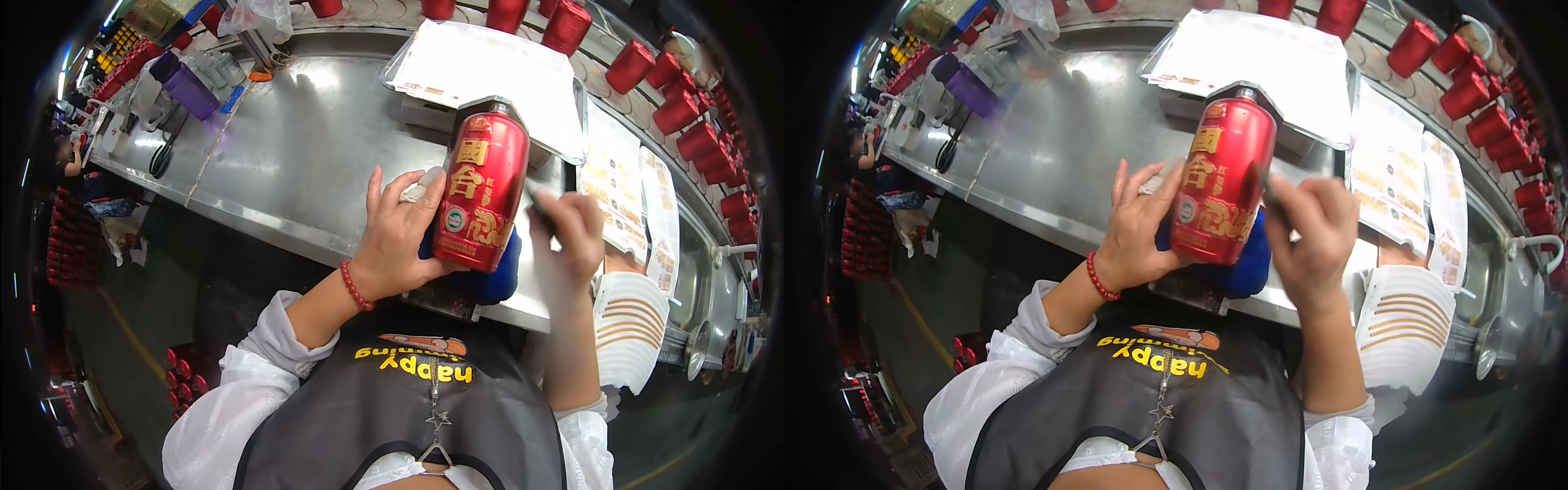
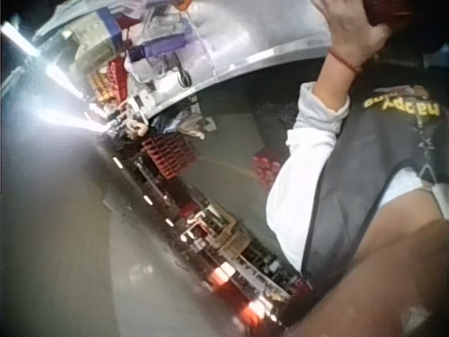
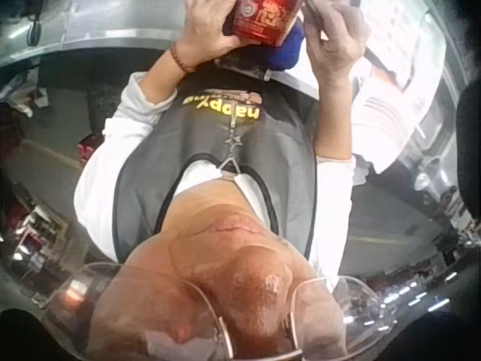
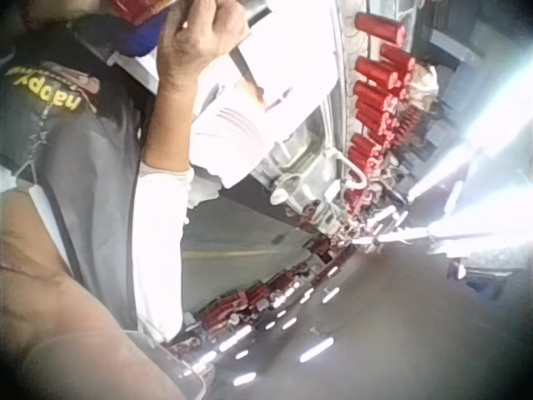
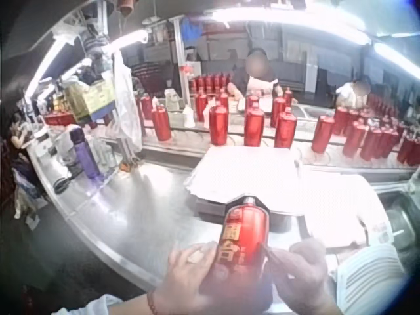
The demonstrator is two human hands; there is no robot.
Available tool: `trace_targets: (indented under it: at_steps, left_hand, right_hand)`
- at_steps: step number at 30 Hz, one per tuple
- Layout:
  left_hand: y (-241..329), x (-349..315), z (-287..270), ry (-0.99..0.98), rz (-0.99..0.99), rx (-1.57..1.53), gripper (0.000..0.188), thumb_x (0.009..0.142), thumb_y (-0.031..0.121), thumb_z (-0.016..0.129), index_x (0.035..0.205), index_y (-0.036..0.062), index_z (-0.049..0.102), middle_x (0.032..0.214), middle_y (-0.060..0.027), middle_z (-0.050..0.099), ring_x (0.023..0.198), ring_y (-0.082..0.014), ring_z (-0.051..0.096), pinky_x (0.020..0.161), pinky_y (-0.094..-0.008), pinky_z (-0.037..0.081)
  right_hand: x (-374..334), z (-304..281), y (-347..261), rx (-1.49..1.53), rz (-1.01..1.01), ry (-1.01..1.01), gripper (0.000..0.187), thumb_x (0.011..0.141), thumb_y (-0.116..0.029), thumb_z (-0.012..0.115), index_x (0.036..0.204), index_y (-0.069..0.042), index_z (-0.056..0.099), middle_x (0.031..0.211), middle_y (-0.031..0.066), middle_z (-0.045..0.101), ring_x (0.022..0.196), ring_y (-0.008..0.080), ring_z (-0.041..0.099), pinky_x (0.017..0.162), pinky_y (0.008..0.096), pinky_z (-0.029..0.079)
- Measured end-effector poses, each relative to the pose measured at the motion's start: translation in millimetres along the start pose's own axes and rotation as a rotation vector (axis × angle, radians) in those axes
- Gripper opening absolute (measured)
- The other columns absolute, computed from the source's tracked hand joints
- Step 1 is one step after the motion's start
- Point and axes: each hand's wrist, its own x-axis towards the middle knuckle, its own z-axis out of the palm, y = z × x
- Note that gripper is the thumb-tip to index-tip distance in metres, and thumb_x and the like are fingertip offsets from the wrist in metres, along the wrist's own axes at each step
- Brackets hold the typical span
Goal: The person applies gold stickers to red cylindrical containers, smoothing each with a green pad and peeling off backing. The person handles multiple containers one at a time on a stainless steel workbench.
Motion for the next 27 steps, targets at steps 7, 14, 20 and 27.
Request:
trace_targets:
  at_steps: [7, 14, 20, 27]
  left_hand:
    - [-10.9, -2.5, 14.3, 0.042, -0.018, -0.126, 0.113, 0.075, 0.057, 0.079, 0.155, -0.0034, 0.029, 0.117, -0.0155, 0.066, 0.138, -0.0365, 0.039, 0.117, -0.0645, 0.01]
    - [-4.2, 0.8, 2.0, 0.072, 0.036, -0.089, 0.111, 0.075, 0.06, 0.078, 0.155, -0.0024, 0.032, 0.115, -0.0166, 0.067, 0.14, -0.0366, 0.037, 0.118, -0.0641, 0.009]
    - [-13.7, -4.9, 6.5, 0.028, -0.019, -0.067, 0.11, 0.074, 0.06, 0.078, 0.154, -0.0014, 0.034, 0.113, -0.0164, 0.068, 0.141, -0.0385, 0.035, 0.118, -0.064, 0.004]
    - [-10.9, 3.7, 10.1, 0.107, -0.014, -0.163, 0.109, 0.073, 0.061, 0.078, 0.152, -0.0017, 0.037, 0.103, -0.0161, 0.069, 0.142, -0.0402, 0.033, 0.118, -0.0644, 0.002]
  right_hand:
    - [-5.3, 1.4, -20.1, 0.076, 0.078, -0.039, 0.046, 0.067, 0.005, 0.081, 0.11, -0.005, 0.073, 0.091, 0.0084, 0.06, 0.083, 0.0264, 0.058, 0.07, 0.0358, 0.048]
    - [-15.8, 3.4, -26.9, 0.103, 0.042, -0.025, 0.051, 0.059, 0.003, 0.079, 0.109, -0.005, 0.073, 0.089, 0.0089, 0.059, 0.078, 0.0249, 0.056, 0.065, 0.0338, 0.046]
    - [-0.7, -19.4, -54.8, 0.559, 0.387, -0.278, 0.015, 0.091, -0.009, 0.071, 0.101, 0.0, 0.066, 0.086, 0.0054, 0.066, 0.073, 0.014, 0.061, 0.068, 0.0267, 0.049]
    - [-17.2, 6.0, -43.8, 0.634, 0.718, -0.081, 0.021, 0.101, -0.014, 0.06, 0.115, 0.001, 0.058, 0.094, 0.0061, 0.065, 0.083, 0.0106, 0.06, 0.076, 0.0248, 0.049]
